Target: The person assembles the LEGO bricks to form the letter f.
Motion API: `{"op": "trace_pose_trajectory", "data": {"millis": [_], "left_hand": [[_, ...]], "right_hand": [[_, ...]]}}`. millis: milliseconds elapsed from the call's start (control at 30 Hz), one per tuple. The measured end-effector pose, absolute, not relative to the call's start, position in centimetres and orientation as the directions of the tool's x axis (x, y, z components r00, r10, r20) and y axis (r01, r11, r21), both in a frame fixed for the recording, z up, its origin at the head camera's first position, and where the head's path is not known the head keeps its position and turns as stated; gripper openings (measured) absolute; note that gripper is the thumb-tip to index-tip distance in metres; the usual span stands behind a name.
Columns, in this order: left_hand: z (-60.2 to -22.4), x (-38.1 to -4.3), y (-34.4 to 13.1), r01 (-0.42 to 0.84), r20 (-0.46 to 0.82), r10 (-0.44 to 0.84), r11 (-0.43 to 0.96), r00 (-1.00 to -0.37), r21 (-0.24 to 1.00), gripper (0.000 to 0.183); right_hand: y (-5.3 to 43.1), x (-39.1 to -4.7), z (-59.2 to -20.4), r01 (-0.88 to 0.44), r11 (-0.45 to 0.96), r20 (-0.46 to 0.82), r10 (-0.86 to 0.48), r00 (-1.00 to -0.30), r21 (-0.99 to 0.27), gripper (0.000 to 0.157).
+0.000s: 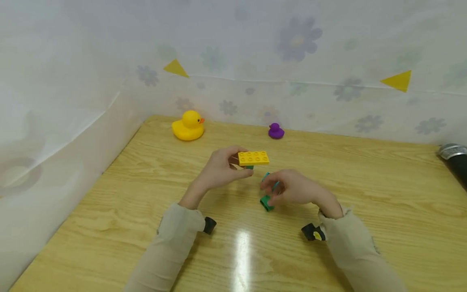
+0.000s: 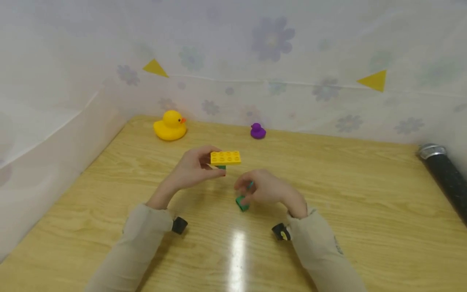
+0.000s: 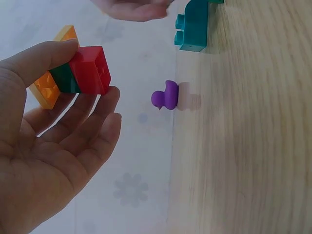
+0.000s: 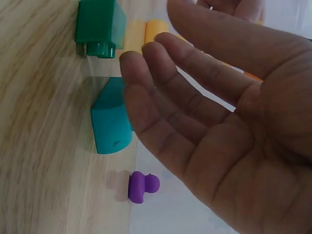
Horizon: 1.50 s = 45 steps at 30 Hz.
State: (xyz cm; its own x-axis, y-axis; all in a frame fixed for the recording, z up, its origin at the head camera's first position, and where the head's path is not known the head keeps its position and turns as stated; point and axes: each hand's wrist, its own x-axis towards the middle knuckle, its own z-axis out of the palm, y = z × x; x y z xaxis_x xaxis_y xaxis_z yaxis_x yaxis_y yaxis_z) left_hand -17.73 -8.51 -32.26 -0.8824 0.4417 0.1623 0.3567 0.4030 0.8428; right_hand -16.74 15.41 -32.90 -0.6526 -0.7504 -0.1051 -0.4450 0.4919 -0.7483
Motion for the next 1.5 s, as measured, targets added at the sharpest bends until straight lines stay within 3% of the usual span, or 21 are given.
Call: {"op": "trace_pose_trajectory", "data": {"millis": [267,700,1033,1267,1500], "left_hand": [[-32.4,-17.8,-8.3,0.346,0.144,0.445,0.416,-0.884,0.841,0.043],[-32.3,-17.8,-8.2,0.352,0.136,0.464,0.418,-0.876,0.837,0.044],[-32.2,-17.6,-8.1,0.357,0.138,0.472,0.412,-0.87,0.839,0.042],[-32.0,-17.5,-8.1,0.352,0.131,0.473,0.416,-0.871,0.839,0.041],[-32.1,-17.5,-8.1,0.341,0.122,0.477,0.403,-0.87,0.849,0.04]], "right_hand": [[15.0,-16.5,-33.2,-0.422,0.56,-0.221,-0.751,-0.622,-0.713,0.028],[14.2,-16.1,-33.5,-0.464,0.575,-0.215,-0.753,-0.622,-0.674,0.03],[14.1,-16.3,-33.5,-0.426,0.623,-0.147,-0.659,-0.737,-0.656,0.033],[14.2,-16.4,-33.4,-0.43,0.619,-0.101,-0.637,-0.764,-0.658,0.031],[14.9,-16.5,-33.2,-0.392,0.622,0.029,-0.51,-0.86,-0.677,0.029]]}}
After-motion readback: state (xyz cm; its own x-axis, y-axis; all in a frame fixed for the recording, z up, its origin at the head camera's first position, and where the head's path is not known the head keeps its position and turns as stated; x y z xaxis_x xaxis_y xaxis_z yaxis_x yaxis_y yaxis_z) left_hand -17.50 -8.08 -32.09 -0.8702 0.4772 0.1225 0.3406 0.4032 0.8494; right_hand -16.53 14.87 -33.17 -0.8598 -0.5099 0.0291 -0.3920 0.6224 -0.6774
